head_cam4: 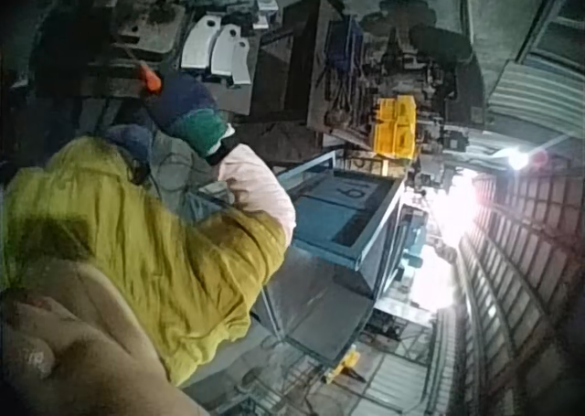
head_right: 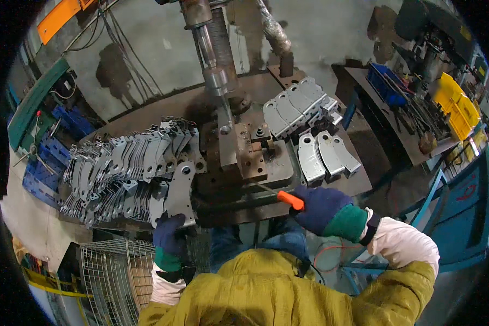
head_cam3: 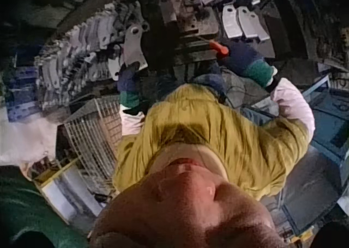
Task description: Operating a manual punching press to process metal plates on a fabrication floor.
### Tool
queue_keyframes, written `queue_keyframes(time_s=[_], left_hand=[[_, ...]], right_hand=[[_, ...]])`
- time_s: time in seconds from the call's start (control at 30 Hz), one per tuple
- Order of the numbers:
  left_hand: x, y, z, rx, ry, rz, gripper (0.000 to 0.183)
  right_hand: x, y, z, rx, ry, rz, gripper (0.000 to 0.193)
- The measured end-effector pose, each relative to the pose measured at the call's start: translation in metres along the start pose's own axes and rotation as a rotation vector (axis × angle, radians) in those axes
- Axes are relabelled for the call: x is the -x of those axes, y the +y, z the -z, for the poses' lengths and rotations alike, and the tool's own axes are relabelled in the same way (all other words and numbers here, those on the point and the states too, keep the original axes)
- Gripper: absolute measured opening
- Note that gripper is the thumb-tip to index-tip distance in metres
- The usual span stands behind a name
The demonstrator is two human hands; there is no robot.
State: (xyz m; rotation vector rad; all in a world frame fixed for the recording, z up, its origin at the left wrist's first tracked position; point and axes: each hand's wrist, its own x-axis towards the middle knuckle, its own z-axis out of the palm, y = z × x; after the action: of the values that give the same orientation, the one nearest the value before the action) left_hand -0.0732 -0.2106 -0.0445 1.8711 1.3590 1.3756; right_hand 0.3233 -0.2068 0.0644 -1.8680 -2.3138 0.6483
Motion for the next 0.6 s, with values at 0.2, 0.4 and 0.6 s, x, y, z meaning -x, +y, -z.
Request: queue_keyframes(time_s=[0.2, 0.4, 0.6], left_hand=[[-0.016, 0.028, -0.01, 0.486, -0.011, 0.394, 0.028], [0.003, -0.017, -0.014, 0.394, 0.076, 0.366, 0.031], [-0.002, -0.006, -0.009, 0.296, 0.049, 0.349, 0.032]], right_hand=[[-0.013, 0.01, 0.011, 0.096, 0.153, -0.105, 0.031], [0.02, -0.038, 0.005, -0.041, 0.131, 0.142, 0.049], [-0.008, -0.033, -0.027, 0.006, 0.206, 0.262, 0.057]])
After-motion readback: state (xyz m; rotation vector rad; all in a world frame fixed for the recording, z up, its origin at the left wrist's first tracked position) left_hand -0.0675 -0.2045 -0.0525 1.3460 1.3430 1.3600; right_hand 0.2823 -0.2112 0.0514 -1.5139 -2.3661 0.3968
